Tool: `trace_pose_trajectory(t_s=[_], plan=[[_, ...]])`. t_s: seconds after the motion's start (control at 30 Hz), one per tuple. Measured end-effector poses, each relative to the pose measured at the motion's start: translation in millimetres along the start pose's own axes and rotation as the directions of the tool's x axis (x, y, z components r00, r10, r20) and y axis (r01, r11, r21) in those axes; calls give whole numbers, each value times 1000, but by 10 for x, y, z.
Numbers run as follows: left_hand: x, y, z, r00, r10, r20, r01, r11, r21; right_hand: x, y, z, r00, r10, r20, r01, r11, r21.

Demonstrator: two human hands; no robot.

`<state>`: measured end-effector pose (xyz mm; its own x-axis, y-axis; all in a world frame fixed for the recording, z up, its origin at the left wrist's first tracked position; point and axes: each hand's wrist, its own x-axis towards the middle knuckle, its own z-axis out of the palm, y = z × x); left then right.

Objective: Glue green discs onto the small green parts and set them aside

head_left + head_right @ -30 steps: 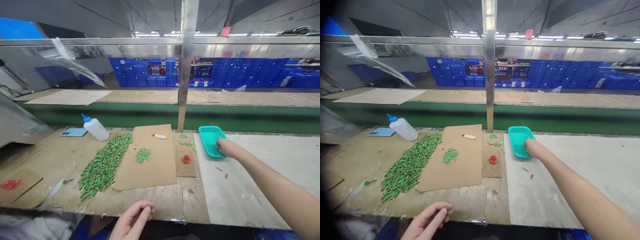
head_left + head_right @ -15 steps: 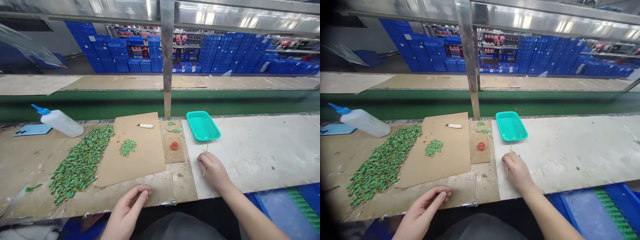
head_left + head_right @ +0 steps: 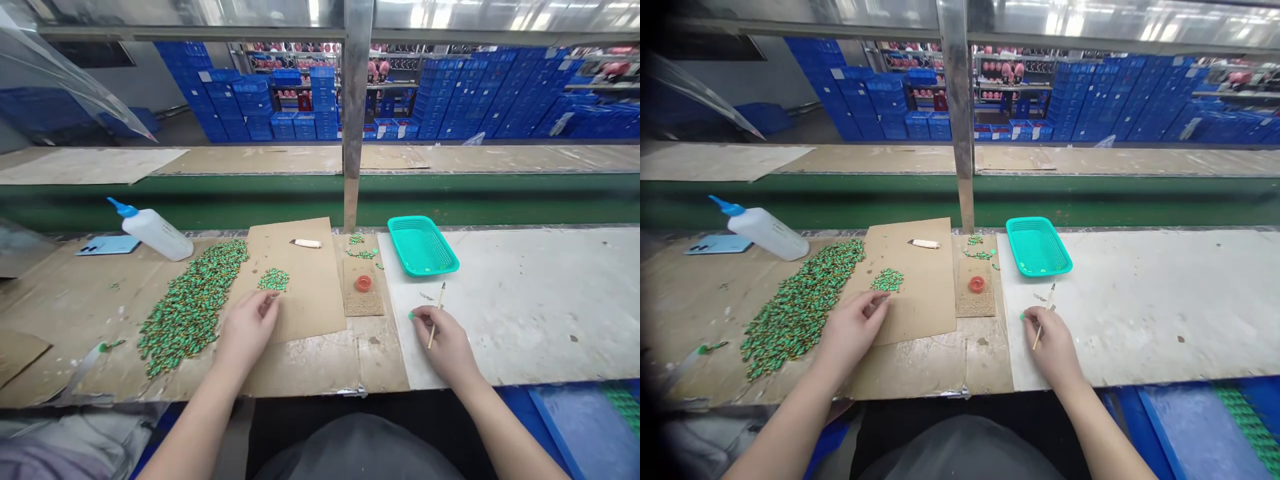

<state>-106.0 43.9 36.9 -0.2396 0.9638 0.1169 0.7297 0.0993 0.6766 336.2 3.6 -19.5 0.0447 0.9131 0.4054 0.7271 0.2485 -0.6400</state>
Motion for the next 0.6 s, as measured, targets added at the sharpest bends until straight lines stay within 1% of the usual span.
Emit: trace_pose_trajectory(t_s=[0.07, 0.1, 0.2, 0.3, 0.43, 0.5, 0.6], plan=[[184, -61, -71, 1000, -6, 15, 5, 997, 73, 2, -11, 10, 1000, 17, 7, -17, 1000, 13], [237, -91, -101, 1000, -17, 26, 14, 994, 107, -3, -20, 10, 1000, 25, 6, -25, 999, 20], [260, -173, -142, 998, -48, 48, 38, 981, 192, -29, -50, -9, 999, 48, -6, -48, 998, 50], [206, -221, -80, 999, -35, 28, 27, 968, 250, -28, -58, -39, 998, 55, -10, -54, 995, 89], [189, -241, 54, 999, 20, -39, -7, 952, 307, 36, -32, -70, 999, 43, 4, -43, 993, 111], [218, -264, 83, 996, 56, -67, -32, 948, 315, 77, -16, -83, 999, 31, 25, -34, 994, 103], [320, -370, 107, 986, 143, -82, -114, 951, 287, 140, 20, -86, 997, 18, 71, -24, 997, 79]])
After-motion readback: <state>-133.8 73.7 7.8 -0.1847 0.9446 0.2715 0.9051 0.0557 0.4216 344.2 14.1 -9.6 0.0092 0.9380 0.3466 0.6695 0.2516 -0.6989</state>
